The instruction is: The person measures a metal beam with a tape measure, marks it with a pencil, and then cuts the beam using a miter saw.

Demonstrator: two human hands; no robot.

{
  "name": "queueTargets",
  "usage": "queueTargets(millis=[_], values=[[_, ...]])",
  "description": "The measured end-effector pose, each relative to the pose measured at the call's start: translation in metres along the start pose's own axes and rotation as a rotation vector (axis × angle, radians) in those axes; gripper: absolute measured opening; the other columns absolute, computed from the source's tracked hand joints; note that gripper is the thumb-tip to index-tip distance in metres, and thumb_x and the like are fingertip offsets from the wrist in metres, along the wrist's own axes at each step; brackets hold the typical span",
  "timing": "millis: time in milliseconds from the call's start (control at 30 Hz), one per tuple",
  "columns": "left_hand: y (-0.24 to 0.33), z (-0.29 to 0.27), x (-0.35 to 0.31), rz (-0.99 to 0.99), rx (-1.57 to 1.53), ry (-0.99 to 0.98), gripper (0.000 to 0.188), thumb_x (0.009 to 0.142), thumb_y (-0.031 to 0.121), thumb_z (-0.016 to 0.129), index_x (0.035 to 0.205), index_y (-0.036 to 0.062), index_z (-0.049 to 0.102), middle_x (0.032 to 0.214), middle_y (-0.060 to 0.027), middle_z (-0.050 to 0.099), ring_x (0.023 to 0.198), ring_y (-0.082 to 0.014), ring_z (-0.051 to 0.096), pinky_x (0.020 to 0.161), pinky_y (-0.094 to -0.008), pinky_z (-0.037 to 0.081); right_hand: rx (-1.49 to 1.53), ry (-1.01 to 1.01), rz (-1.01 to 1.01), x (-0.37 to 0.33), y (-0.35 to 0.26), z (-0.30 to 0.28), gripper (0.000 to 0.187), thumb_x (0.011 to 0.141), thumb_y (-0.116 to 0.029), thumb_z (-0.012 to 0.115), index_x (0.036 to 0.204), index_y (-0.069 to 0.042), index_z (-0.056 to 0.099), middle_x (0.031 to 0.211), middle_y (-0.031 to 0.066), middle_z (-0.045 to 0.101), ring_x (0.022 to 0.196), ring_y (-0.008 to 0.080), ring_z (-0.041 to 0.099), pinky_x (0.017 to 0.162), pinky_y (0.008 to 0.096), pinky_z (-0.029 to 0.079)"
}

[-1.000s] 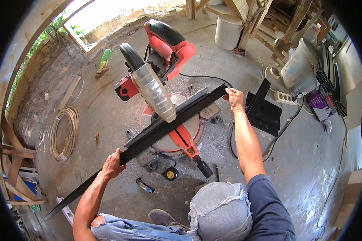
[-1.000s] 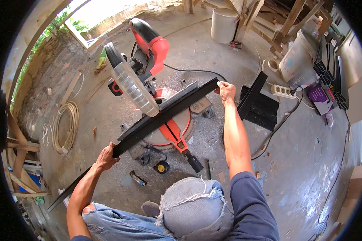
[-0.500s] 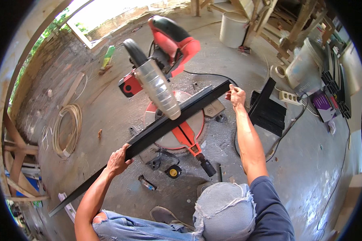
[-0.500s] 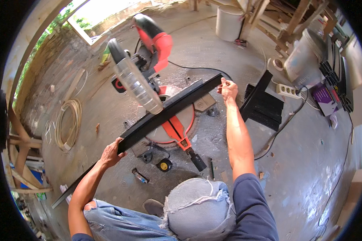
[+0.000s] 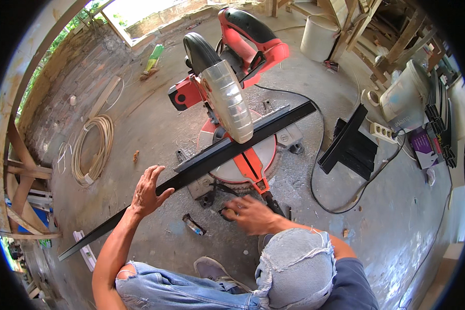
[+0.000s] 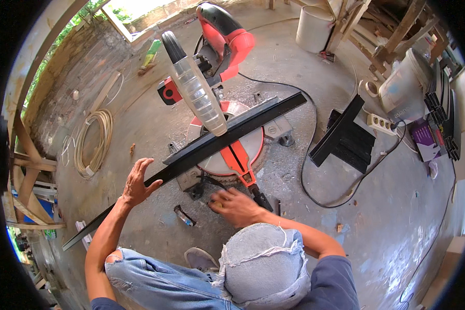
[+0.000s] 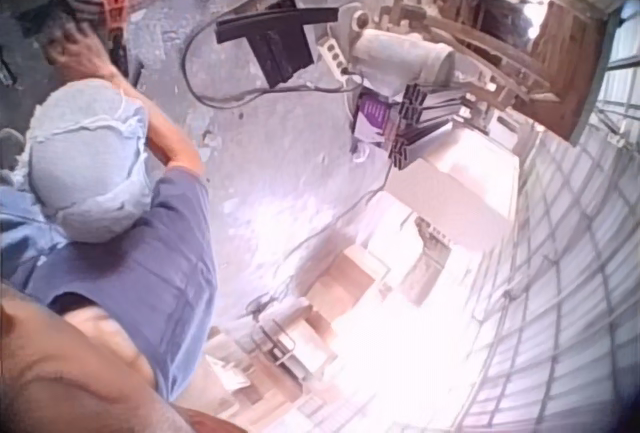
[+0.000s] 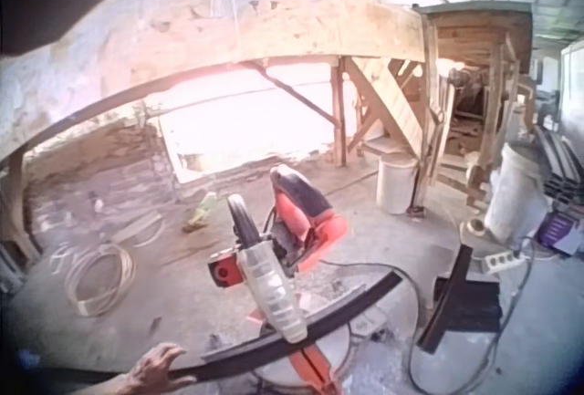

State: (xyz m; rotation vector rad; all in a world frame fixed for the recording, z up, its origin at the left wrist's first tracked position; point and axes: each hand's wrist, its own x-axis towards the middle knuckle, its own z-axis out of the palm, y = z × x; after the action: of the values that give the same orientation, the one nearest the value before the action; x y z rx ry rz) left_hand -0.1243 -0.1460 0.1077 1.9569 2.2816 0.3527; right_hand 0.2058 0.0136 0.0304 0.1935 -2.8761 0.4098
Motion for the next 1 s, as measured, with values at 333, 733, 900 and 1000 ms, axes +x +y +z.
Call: queueTargets(millis=[333,733,900,1000], values=[[0.101,-0.047,-0.004,-0.075,-0.384,-0.540,0.068,0.088,0.049,0.070,0.131,-0.0004,0.051,0.124,-0.0228,0.057,0.122,-0.0375,0.053,0.102,-0.0447,0.045,0.479,-0.158,0.303,0.033,-0.018,0.024,0.060,0.085,-0.030,0.074,0.132,0.000,0.051,0.117,0.0132,0.060,0.115,0.0289,0.054,0.096,0.0399,0.047],[0.123,-0.016,0.005,-0.259,-0.837,-0.453,0.074,0.087,0.045,0.071,0.141,0.0038,0.041,0.120,-0.0221,0.062,0.112,-0.0329,0.062,0.093,-0.0404,0.049,1.500,0.377,0.662,0.075,-0.045,-0.012,0.082,0.055,-0.016,0.097,0.119,-0.003,0.047,0.111,0.0102,0.060,0.101,0.0189,0.063,0.083,0.0334,0.055],[0.107,-0.013,-0.001,-0.322,-0.580,-0.356,0.057,0.085,0.033,0.069,0.130,0.0050,0.048,0.117,-0.0223,0.062,0.105,-0.0381,0.062,0.092,-0.0438,0.048,1.668,0.486,0.675,0.059,-0.025,-0.009,0.052,0.077,-0.009,0.084,0.114,-0.002,0.048,0.100,0.0102,0.063,0.090,0.0199,0.068,0.074,0.0344,0.059],[0.074,-0.023,-0.004,-0.450,-0.439,-0.226,0.030,0.082,0.023,0.065,0.102,0.0007,0.059,0.084,-0.0213,0.063,0.079,-0.0336,0.062,0.075,-0.0432,0.048,1.791,0.734,0.700,0.034,0.032,-0.026,0.017,0.096,-0.013,0.063,0.106,-0.001,0.057,0.091,0.0154,0.068,0.077,0.0224,0.070,0.068,0.0362,0.062]])
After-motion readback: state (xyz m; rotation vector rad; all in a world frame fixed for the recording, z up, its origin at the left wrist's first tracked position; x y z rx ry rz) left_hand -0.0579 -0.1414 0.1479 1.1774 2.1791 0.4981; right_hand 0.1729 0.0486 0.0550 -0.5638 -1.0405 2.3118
